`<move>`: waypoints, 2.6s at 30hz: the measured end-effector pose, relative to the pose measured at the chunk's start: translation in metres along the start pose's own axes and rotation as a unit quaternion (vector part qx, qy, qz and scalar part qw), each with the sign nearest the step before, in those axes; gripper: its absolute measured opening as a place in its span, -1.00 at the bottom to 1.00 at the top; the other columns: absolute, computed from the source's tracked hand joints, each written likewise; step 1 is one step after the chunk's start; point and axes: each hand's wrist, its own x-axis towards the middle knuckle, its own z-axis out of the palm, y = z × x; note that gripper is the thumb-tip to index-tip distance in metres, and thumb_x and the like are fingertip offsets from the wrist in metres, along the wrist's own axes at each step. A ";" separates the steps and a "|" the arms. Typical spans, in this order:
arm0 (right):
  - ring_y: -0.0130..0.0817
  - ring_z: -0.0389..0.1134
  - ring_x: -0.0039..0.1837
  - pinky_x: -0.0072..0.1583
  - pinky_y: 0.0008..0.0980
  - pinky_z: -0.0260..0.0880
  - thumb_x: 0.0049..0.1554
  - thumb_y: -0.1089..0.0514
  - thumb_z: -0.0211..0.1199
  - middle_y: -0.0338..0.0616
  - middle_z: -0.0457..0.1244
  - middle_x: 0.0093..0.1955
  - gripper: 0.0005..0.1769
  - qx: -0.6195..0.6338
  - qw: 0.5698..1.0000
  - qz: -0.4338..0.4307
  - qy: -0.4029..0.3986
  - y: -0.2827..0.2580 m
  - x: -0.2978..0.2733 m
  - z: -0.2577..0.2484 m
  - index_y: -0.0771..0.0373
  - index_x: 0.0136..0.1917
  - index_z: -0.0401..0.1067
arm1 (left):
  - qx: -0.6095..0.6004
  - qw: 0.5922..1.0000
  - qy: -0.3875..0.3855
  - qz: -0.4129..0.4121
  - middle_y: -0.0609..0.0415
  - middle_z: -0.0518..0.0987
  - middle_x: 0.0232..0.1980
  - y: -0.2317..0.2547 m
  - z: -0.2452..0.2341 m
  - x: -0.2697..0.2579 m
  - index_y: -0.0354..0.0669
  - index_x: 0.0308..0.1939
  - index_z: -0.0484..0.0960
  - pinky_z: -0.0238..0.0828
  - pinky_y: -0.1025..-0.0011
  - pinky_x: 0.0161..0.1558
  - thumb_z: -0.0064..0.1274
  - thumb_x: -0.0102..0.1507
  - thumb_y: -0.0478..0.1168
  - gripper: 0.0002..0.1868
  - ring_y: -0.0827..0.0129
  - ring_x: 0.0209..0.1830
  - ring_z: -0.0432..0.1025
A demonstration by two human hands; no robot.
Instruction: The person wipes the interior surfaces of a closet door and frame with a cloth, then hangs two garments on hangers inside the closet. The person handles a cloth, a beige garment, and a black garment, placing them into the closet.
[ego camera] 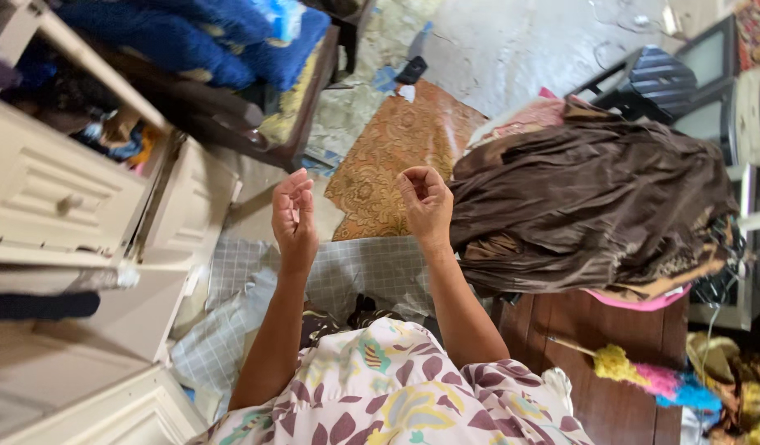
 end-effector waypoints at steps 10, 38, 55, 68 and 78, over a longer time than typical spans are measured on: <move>-0.70 0.23 -0.21 -0.18 -0.62 0.26 0.26 0.18 0.33 -0.43 0.29 -0.23 -0.89 -0.019 0.992 0.024 0.126 0.007 -0.001 -0.035 0.26 -0.05 0.48 | -0.081 0.989 -0.117 -0.032 0.04 0.46 0.35 -0.025 0.041 0.029 -0.26 0.33 0.42 0.32 0.39 0.37 -0.09 0.52 -0.30 -0.70 0.39 0.26 0.42; -0.66 0.28 -0.16 -0.10 -0.59 0.35 0.26 0.16 0.32 -0.38 0.32 -0.17 -0.89 -0.072 0.896 0.091 0.428 0.021 -0.052 -0.071 0.23 -0.01 0.47 | -0.161 0.880 -0.423 -0.143 0.09 0.51 0.29 -0.072 0.129 0.058 -0.24 0.32 0.43 0.36 0.53 0.26 -0.12 0.50 -0.35 -0.70 0.49 0.19 0.44; -0.64 0.26 -0.16 -0.12 -0.57 0.34 0.25 0.13 0.31 -0.39 0.30 -0.16 -0.86 -0.084 0.876 0.139 0.455 0.046 0.005 -0.249 0.22 0.02 0.47 | -0.140 0.856 -0.479 -0.135 0.14 0.52 0.24 -0.091 0.326 0.028 -0.20 0.30 0.45 0.37 0.53 0.21 -0.12 0.52 -0.25 -0.71 0.49 0.17 0.44; -0.62 0.21 -0.12 -0.04 -0.58 0.33 0.21 0.16 0.34 -0.39 0.24 -0.14 -0.86 -0.108 0.833 0.134 0.525 0.073 -0.013 -0.352 0.21 0.03 0.47 | -0.044 0.835 -0.529 -0.144 0.19 0.57 0.05 -0.104 0.417 -0.016 -0.13 0.32 0.48 0.35 0.59 0.03 -0.04 0.48 -0.18 -0.66 0.57 0.07 0.46; -0.38 0.30 0.11 0.17 -0.34 0.38 0.15 0.16 0.40 -0.21 0.28 0.07 -0.81 -0.214 0.766 0.159 0.584 0.099 -0.014 -0.402 0.20 0.02 0.49 | -0.007 0.793 -0.594 -0.134 0.19 0.54 -0.04 -0.138 0.507 -0.024 -0.09 0.34 0.51 0.34 0.54 -0.09 0.00 0.46 -0.13 -0.63 0.56 -0.19 0.34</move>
